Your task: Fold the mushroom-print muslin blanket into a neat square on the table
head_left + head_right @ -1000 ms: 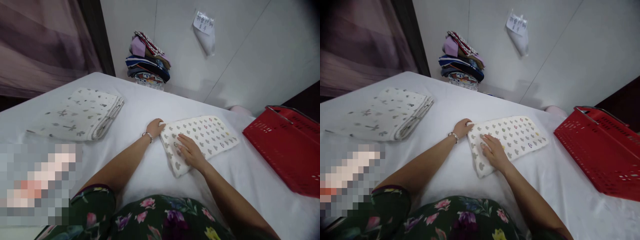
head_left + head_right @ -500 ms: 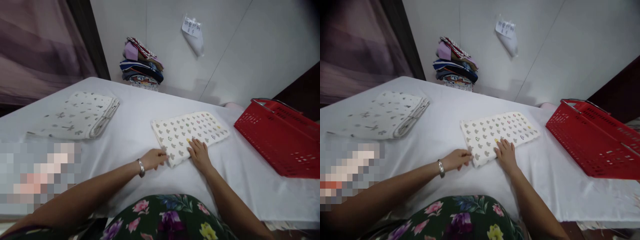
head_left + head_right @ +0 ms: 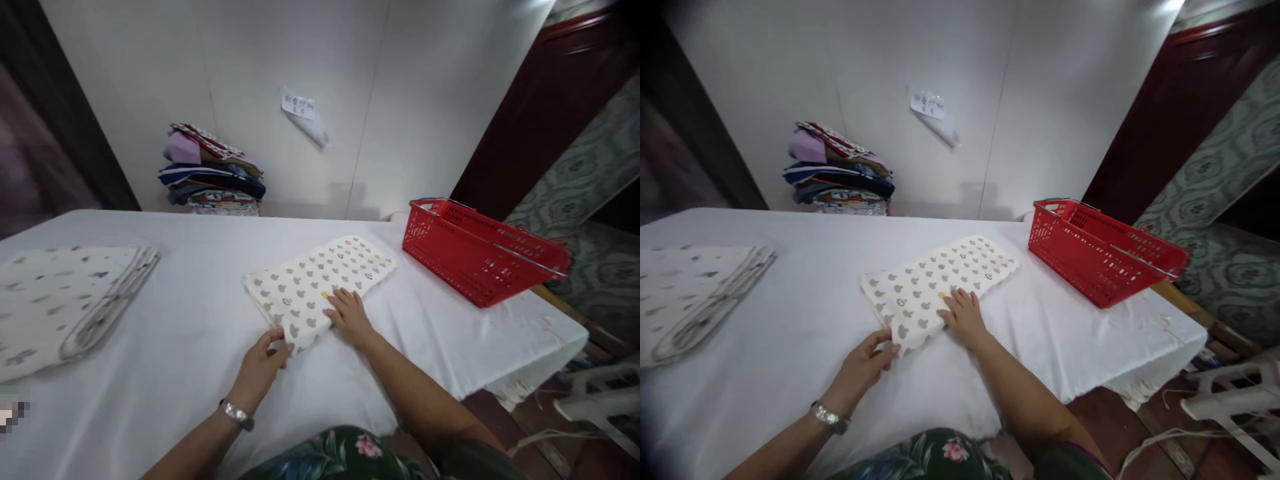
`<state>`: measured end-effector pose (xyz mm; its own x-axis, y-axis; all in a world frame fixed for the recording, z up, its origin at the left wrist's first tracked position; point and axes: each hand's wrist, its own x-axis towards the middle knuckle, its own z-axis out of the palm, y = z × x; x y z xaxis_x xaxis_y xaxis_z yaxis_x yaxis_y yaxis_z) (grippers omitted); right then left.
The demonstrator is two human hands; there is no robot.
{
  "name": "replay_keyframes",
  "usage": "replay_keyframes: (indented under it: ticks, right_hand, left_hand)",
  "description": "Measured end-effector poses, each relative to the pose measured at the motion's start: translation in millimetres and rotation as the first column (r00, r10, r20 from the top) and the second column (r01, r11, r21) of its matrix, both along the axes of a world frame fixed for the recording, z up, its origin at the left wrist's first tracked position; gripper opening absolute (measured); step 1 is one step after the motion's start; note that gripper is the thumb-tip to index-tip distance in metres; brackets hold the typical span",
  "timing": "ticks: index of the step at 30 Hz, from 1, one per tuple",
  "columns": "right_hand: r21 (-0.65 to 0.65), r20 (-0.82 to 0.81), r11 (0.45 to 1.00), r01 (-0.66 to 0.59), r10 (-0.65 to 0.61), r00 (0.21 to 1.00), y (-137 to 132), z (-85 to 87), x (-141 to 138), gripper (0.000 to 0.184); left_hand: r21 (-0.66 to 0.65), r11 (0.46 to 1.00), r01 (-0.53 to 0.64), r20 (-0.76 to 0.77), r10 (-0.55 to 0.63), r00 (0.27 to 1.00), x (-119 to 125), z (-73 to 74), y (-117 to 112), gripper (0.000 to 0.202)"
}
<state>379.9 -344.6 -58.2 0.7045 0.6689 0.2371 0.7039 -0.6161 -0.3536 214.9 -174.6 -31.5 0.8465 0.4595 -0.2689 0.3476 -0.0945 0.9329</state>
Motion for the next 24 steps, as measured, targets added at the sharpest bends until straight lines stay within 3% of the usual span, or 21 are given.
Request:
replay_keyframes:
  ticks: [4, 7, 12, 16, 19, 21, 24]
  right_hand:
    - [0.018, 0.002, 1.000, -0.004, 0.004, 1.000, 2, 3.2, -1, 0.038]
    - [0.029, 0.006, 1.000, 0.003, -0.004, 1.000, 3, 3.3, -1, 0.038]
    - [0.080, -0.074, 0.997, -0.015, 0.021, 0.997, 2, 0.6, -1, 0.039]
    - [0.235, -0.156, 0.972, -0.031, 0.069, 0.985, -14, 5.7, 21, 0.042]
    - [0.391, -0.183, 0.908, 0.150, -0.083, 0.980, -43, 16.8, 63, 0.041]
    - [0.453, -0.307, 0.785, 0.422, -0.307, 0.901, -70, 24.5, 97, 0.039]
    - [0.435, -0.402, 0.675, 0.596, -0.446, 0.799, -105, 31.4, 143, 0.048]
  left_hand:
    - [-0.002, 0.998, 0.065, 0.106, -0.064, 0.992, 4, -9.8, -7, 0.061]
    - [-0.038, 0.993, 0.116, 0.079, -0.113, 0.990, 11, -14.4, -13, 0.064]
    - [0.008, 0.993, 0.114, 0.054, -0.114, 0.992, 15, -7.9, -13, 0.035]
    - [0.098, 0.994, 0.055, 0.116, -0.067, 0.991, 8, -6.1, -1, 0.033]
    - [0.112, 0.992, 0.053, 0.054, -0.060, 0.997, 3, -12.1, 6, 0.039]
    - [0.126, 0.990, 0.062, -0.017, -0.060, 0.998, 1, -14.2, 7, 0.046]
    - [0.172, 0.979, 0.109, -0.055, -0.101, 0.993, -3, -11.4, 4, 0.055]
